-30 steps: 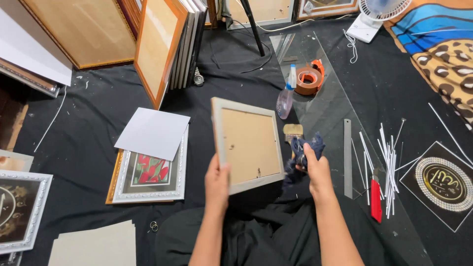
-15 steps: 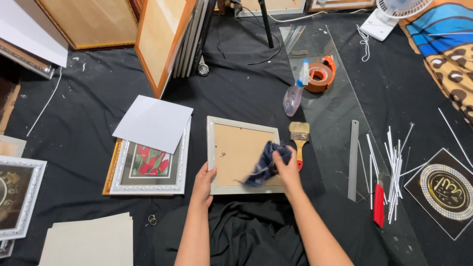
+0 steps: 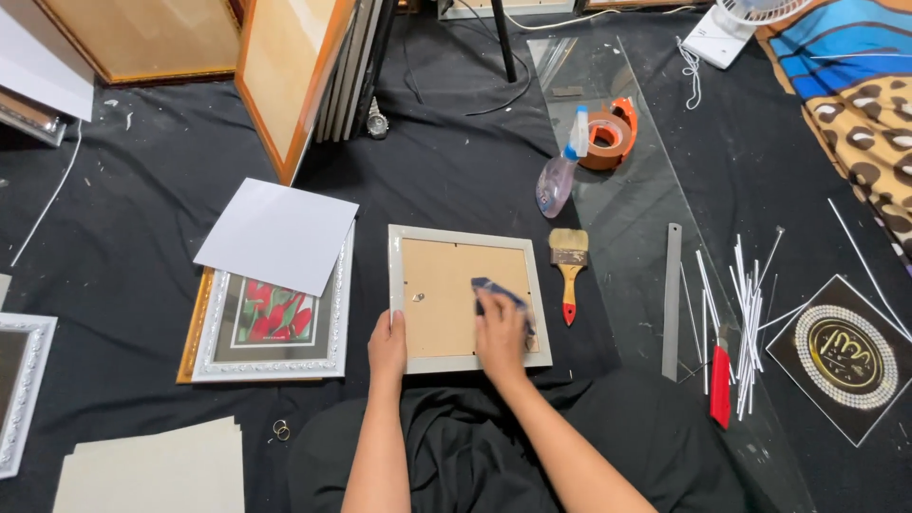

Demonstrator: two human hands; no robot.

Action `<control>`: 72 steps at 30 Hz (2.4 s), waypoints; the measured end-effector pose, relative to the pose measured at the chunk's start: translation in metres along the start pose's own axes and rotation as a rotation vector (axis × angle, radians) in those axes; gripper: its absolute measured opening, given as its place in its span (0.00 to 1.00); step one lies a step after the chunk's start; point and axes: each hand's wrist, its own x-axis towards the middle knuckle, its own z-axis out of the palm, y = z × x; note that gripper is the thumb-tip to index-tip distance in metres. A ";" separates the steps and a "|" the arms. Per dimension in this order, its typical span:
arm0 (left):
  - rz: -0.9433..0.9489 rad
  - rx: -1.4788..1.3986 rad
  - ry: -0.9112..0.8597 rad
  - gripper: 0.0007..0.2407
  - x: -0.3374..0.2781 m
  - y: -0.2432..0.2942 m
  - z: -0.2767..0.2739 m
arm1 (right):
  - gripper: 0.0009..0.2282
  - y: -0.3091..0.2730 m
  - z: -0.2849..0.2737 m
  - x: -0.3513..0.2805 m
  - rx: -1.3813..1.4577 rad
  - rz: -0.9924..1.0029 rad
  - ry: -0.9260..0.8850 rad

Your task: The person cleans the glass surface of a gold-framed picture with a spray and cloth, then flips the frame and brushes the back. The person handles one frame at a time, wiping the front and back surfaces.

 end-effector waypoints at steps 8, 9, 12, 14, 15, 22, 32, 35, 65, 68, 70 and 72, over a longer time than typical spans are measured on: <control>-0.043 -0.017 0.038 0.18 0.005 -0.014 0.008 | 0.16 0.108 0.049 -0.009 -0.094 0.379 0.019; -0.060 -0.039 0.040 0.18 0.004 -0.013 0.008 | 0.17 0.092 0.049 -0.007 0.071 0.276 0.030; -0.049 -0.045 0.044 0.19 -0.007 0.004 0.003 | 0.14 0.013 0.042 -0.017 0.385 0.157 -0.155; -0.039 -0.028 0.043 0.19 0.005 -0.005 0.005 | 0.17 -0.038 0.038 -0.030 0.268 -0.109 -0.243; -0.027 -0.013 0.047 0.19 0.011 -0.010 0.005 | 0.21 -0.064 0.036 -0.037 0.151 -0.380 -0.327; -0.023 0.061 0.094 0.17 0.025 -0.044 0.012 | 0.24 0.013 -0.010 0.033 0.667 0.703 -0.190; -0.025 0.091 0.221 0.16 0.020 -0.031 0.007 | 0.14 0.203 -0.020 0.082 -0.594 0.622 -0.019; -0.039 0.068 0.245 0.15 0.014 -0.022 0.006 | 0.12 0.202 -0.004 0.081 -0.468 0.236 0.045; -0.101 -0.720 0.015 0.20 -0.036 0.020 -0.012 | 0.13 -0.030 -0.106 0.026 0.414 0.496 -0.172; -0.094 -0.829 -0.043 0.25 -0.040 0.021 -0.010 | 0.08 -0.073 -0.088 0.010 0.771 0.529 -0.226; -0.099 -0.864 -0.054 0.29 -0.028 0.005 -0.007 | 0.08 -0.064 -0.076 0.009 0.945 0.566 -0.277; -0.138 -0.917 -0.051 0.29 -0.003 -0.026 -0.002 | 0.26 -0.022 -0.068 0.017 0.532 0.672 -0.298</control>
